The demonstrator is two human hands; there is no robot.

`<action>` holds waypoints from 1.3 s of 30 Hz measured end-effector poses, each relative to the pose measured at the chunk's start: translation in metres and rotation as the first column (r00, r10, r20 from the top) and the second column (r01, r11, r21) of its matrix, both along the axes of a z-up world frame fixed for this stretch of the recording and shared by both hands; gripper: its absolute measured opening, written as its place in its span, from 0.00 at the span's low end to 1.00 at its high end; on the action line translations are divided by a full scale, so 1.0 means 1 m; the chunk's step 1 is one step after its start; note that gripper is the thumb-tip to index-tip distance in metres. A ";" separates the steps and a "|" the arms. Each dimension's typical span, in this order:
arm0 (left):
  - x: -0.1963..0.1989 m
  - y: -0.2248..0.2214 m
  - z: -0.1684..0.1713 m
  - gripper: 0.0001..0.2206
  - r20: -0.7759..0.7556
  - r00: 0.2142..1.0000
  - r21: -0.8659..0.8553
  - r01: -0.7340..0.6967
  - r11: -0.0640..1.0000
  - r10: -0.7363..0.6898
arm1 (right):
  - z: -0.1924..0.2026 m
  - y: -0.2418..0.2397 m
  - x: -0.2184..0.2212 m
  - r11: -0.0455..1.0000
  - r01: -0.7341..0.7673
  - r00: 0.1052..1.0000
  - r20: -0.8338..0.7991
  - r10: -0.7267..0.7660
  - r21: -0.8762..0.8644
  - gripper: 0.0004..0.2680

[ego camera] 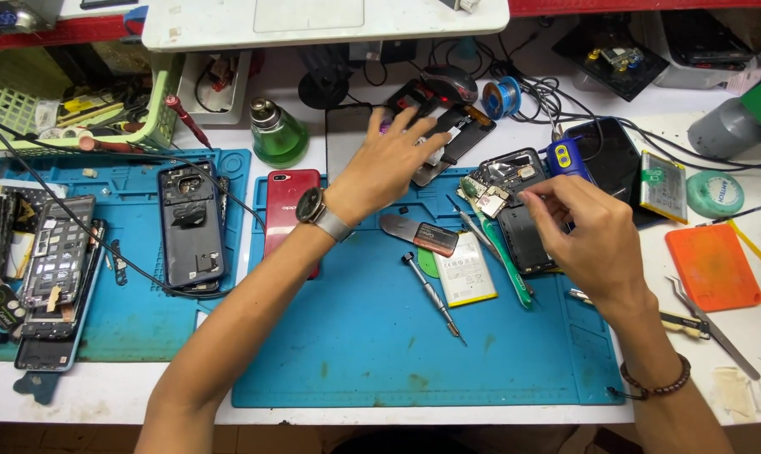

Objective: The person handles a red smartphone back cover and a tube of adhesive on a cluttered workbench. They apply the adhesive along the edges of a grey smartphone frame using the tube nozzle. The person manipulates the frame and adhesive tube to ensure coverage along the perimeter.

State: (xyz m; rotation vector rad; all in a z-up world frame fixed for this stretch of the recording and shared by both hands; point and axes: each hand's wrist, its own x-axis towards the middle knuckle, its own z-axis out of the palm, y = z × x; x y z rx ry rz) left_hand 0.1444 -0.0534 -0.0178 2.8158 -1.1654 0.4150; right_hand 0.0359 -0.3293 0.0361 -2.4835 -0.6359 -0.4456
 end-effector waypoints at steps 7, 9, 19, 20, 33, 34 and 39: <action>-0.016 -0.014 0.014 0.27 0.203 0.979 -0.134 0.015 0.991 0.013 | -0.013 0.015 0.003 0.996 0.003 0.996 0.093 -0.011 0.089 0.01; -0.041 -0.008 0.052 0.18 -0.128 0.981 -0.598 0.039 0.800 -0.144 | -0.005 0.021 0.000 0.974 -0.075 0.997 0.050 0.066 0.212 0.12; -0.094 -0.003 0.091 0.10 -0.452 0.654 -0.834 -0.067 0.548 -0.607 | -0.019 0.025 -0.005 0.755 -0.056 0.654 -0.548 0.522 0.653 0.11; -0.092 -0.002 0.083 0.13 -0.466 0.655 -0.809 -0.044 0.586 -0.595 | -0.015 0.022 -0.005 0.758 -0.061 0.615 -0.574 0.541 0.649 0.08; -0.090 -0.010 0.051 0.13 -0.344 0.896 -0.642 -0.007 0.767 -0.280 | -0.021 0.016 -0.006 0.971 -0.090 0.886 -0.428 0.180 0.222 0.13; -0.090 -0.013 0.040 0.13 -0.345 0.897 -0.641 -0.010 0.767 -0.277 | -0.018 0.018 -0.010 0.971 -0.093 0.885 -0.428 0.183 0.222 0.13; -0.088 -0.015 0.022 0.19 -0.528 0.781 -0.769 -0.276 0.576 -0.332 | -0.017 0.032 -0.018 0.982 -0.057 0.998 -0.030 0.052 -0.182 0.13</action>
